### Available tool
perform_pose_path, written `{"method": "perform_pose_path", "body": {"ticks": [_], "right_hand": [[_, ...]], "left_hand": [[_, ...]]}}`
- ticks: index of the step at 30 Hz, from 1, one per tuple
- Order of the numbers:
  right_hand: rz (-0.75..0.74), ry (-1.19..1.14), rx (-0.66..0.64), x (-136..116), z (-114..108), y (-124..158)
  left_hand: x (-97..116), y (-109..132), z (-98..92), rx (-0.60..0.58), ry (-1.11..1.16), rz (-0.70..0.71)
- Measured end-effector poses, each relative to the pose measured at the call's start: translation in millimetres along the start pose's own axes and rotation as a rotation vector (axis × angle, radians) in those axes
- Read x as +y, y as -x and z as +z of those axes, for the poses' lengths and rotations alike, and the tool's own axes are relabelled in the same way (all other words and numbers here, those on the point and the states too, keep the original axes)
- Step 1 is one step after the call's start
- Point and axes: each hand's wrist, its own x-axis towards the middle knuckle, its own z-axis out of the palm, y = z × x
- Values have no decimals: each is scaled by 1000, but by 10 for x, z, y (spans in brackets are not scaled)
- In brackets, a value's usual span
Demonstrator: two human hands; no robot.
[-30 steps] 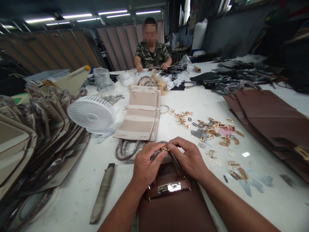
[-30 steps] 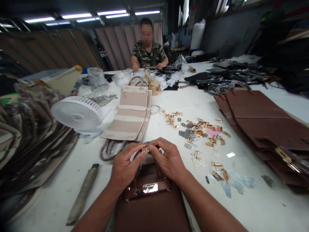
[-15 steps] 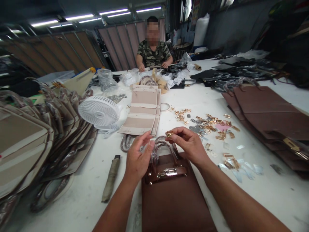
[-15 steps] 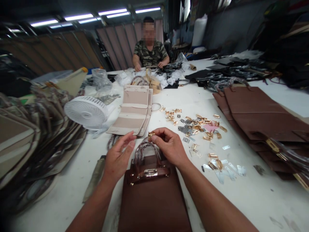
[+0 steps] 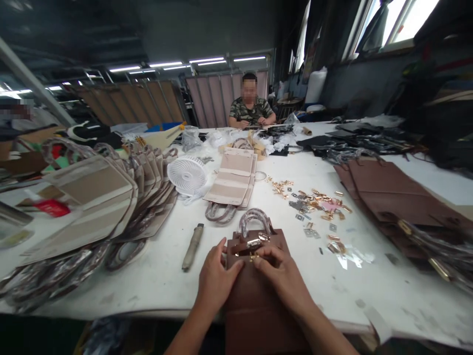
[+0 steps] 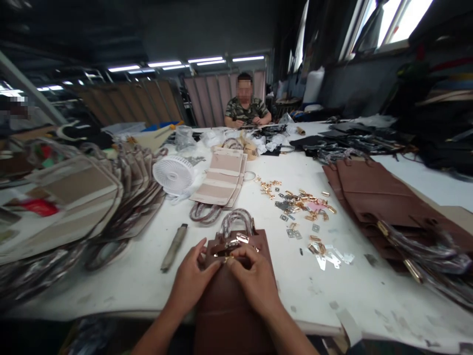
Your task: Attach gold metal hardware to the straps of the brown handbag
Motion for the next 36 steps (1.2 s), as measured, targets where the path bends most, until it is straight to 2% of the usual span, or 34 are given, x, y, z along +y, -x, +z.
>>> {"method": "perform_pose_path", "body": {"ticks": [3, 5, 8, 10, 13, 16, 19, 21, 27, 36], "right_hand": [[-76, -193, -24, -142, 98, -18], [-144, -275, -116, -291, 119, 23], [-149, -357, -316, -442, 50, 95], [-125, -367, -350, -462, -68, 102], [-135, -174, -186, -415, -319, 53], [-179, 193, -11, -358, -576, -6], [-255, 453, -6, -322, -751, -46], [-310, 561, -53, -302, -809, -72], [-329, 638, -148, -238, -791, -181], [-345, 722, -219, -242, -696, -292]], "left_hand": [[150, 25, -13, 38, 200, -42], [256, 49, -17, 2, 391, -90], [408, 86, 6, -179, 700, -150], [493, 108, 32, -284, 873, -197], [577, 122, 62, -394, 1145, -288], [583, 98, 80, -599, 1396, -420], [513, 47, 125, -794, 1525, -540], [445, 15, 175, -856, 1573, -535], [337, -30, 279, -894, 1633, -523], [338, -36, 299, -833, 1607, -579]]}}
